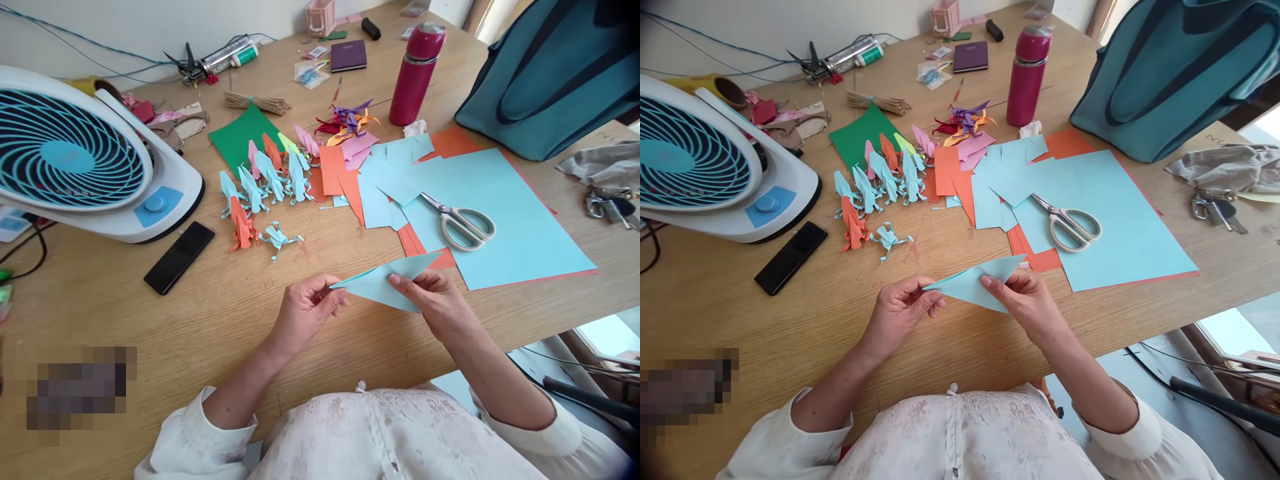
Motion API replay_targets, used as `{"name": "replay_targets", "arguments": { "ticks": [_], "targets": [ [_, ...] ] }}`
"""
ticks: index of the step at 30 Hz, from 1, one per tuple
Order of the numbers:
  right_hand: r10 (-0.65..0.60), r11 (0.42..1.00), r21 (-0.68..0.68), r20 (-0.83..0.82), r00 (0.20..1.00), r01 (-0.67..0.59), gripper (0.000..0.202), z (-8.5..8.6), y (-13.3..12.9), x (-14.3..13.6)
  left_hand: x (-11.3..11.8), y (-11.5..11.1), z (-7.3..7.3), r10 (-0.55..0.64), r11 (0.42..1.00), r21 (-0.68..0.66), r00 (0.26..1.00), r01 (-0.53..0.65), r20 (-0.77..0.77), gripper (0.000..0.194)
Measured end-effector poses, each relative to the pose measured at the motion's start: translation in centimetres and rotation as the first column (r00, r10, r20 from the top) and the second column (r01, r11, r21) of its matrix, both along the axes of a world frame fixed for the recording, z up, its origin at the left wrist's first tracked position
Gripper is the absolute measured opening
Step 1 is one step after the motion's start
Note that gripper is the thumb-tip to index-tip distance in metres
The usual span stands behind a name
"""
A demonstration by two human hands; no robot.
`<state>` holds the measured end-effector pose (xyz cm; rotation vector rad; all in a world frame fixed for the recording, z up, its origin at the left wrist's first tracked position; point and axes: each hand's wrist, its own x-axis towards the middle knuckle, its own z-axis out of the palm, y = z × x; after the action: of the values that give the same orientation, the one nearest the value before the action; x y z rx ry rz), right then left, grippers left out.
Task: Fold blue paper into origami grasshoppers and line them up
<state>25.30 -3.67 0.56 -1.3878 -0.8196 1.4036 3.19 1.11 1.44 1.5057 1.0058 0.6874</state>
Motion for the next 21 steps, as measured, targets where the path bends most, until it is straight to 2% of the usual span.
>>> {"name": "replay_targets", "arguments": {
  "ticks": [3,8,12,16,21],
  "targets": [
    [-0.061,0.998,0.021,-0.038,0.997,0.061,0.021,-0.5,-0.2,-0.6,0.1,0.3,0.1,0.083,0.996,0.023,0.997,-0.083,0.006,0.019],
    [-0.059,0.997,0.050,-0.036,0.998,0.060,0.014,-1.0,-0.7,-1.8,0.3,0.4,0.7,0.137,0.990,-0.020,0.987,-0.136,0.085,0.021],
    [-0.043,0.997,0.067,0.070,0.997,0.038,0.019,-1.2,-0.8,-2.1,0.2,0.6,0.4,0.151,0.985,-0.100,0.980,-0.138,0.128,0.024],
    [0.000,0.999,0.050,0.091,0.996,-0.005,0.020,-1.6,-0.8,-2.0,0.1,0.8,0.1,0.137,0.983,-0.145,0.978,-0.114,0.159,0.023],
    [-0.088,0.993,0.086,0.096,0.991,0.079,0.014,-2.2,-1.0,-2.2,0.1,0.7,0.3,0.118,0.983,-0.156,0.979,-0.092,0.167,0.019]
  ]
}}
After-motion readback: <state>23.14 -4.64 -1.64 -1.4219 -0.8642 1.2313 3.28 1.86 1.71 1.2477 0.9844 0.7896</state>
